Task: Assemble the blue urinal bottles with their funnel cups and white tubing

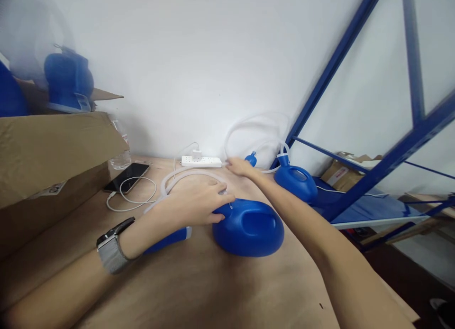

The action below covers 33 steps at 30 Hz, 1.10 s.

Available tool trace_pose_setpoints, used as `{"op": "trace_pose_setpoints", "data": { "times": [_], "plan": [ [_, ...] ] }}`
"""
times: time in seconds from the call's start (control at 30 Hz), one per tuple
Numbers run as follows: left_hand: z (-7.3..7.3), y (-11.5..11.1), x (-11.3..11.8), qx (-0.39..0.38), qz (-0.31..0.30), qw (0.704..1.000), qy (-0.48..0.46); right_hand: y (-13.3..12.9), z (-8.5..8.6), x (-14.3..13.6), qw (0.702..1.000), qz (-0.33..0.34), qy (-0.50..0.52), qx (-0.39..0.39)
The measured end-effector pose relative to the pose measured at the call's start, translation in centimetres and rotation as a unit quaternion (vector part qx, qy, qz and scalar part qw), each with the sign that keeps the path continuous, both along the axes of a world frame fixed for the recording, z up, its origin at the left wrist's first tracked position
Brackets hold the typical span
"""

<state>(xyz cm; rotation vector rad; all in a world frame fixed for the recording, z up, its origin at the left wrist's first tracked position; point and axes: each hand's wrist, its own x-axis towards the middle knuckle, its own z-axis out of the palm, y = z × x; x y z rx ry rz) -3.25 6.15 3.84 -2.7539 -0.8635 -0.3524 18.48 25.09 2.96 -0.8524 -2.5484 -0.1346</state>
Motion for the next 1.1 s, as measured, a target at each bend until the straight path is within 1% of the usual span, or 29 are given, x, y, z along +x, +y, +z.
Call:
{"op": "trace_pose_setpoints", "data": {
  "times": [0.07,0.13,0.17,0.2,0.27,0.3,0.37,0.4,0.43,0.47,0.53,0.6,0.67,0.7,0.77,0.83,0.9,1.0,1.03,1.07,1.1],
  "plan": [
    [0.0,0.2,0.0,0.008,-0.002,1.0,0.01,0.4,2.7,1.0,0.997,-0.051,0.059,-0.015],
    [-0.1,0.4,0.1,0.026,-0.009,0.999,0.02,-0.3,5.9,1.9,0.988,-0.083,0.133,-0.015],
    [-0.2,0.6,0.1,0.034,-0.012,0.999,0.025,-1.2,7.4,2.1,0.97,-0.081,0.229,-0.014],
    [-0.3,0.7,0.1,0.04,-0.012,0.999,0.031,-2.4,8.9,2.2,0.95,-0.067,0.306,-0.002],
    [-0.5,0.9,0.1,0.049,-0.01,0.998,0.039,-5.8,11.1,2.0,0.921,-0.022,0.386,0.039],
    [-0.6,1.0,0.1,0.055,-0.007,0.998,0.043,-7.7,11.7,1.6,0.912,0.002,0.407,0.056],
    [-0.8,0.9,0.2,0.078,0.003,0.996,0.05,-11.6,12.0,0.8,0.896,0.072,0.433,0.063],
    [-0.7,0.9,0.2,0.094,0.008,0.994,0.051,-13.4,11.8,0.3,0.891,0.105,0.435,0.079],
    [-0.6,0.9,0.3,0.112,0.016,0.992,0.052,-14.9,11.3,-0.1,0.891,0.12,0.427,0.099],
    [-0.5,0.8,0.3,0.128,0.024,0.99,0.053,-16.2,10.7,-0.5,0.899,0.12,0.407,0.111],
    [-0.2,0.8,0.1,0.153,0.038,0.986,0.049,-18.0,9.4,-1.0,0.919,0.096,0.358,0.136],
    [-0.1,0.9,-0.5,0.174,0.039,0.984,0.025,-19.1,7.9,-1.2,0.941,0.096,0.293,0.138],
    [-0.3,0.7,-1.5,0.197,0.025,0.98,-0.031,-19.5,6.3,-1.5,0.959,0.127,0.228,0.113],
    [-0.5,0.5,-2.2,0.207,0.018,0.976,-0.067,-19.6,5.4,-1.6,0.963,0.147,0.202,0.099],
    [-1.0,-0.4,-3.7,0.209,0.027,0.969,-0.126,-19.5,3.5,-2.0,0.965,0.184,0.164,0.085],
    [-1.5,-1.8,-5.2,0.184,0.076,0.969,-0.146,-19.4,1.5,-2.4,0.963,0.213,0.139,0.093],
    [-2.0,-3.4,-6.7,0.147,0.149,0.964,-0.166,-19.4,-0.4,-2.7,0.961,0.224,0.115,0.115],
    [-3.3,-5.4,-8.6,0.078,0.253,0.944,-0.196,-19.7,-2.8,-2.9,0.957,0.225,0.073,0.168],
    [-4.0,-5.8,-9.3,0.041,0.274,0.939,-0.203,-19.9,-3.4,-2.8,0.956,0.22,0.052,0.185],
    [-4.9,-6.1,-10.0,-0.025,0.275,0.942,-0.191,-19.9,-3.9,-2.8,0.956,0.213,0.029,0.2],
    [-5.8,-6.3,-10.6,-0.077,0.262,0.942,-0.197,-19.9,-4.4,-2.8,0.955,0.205,0.009,0.214]
  ]
}}
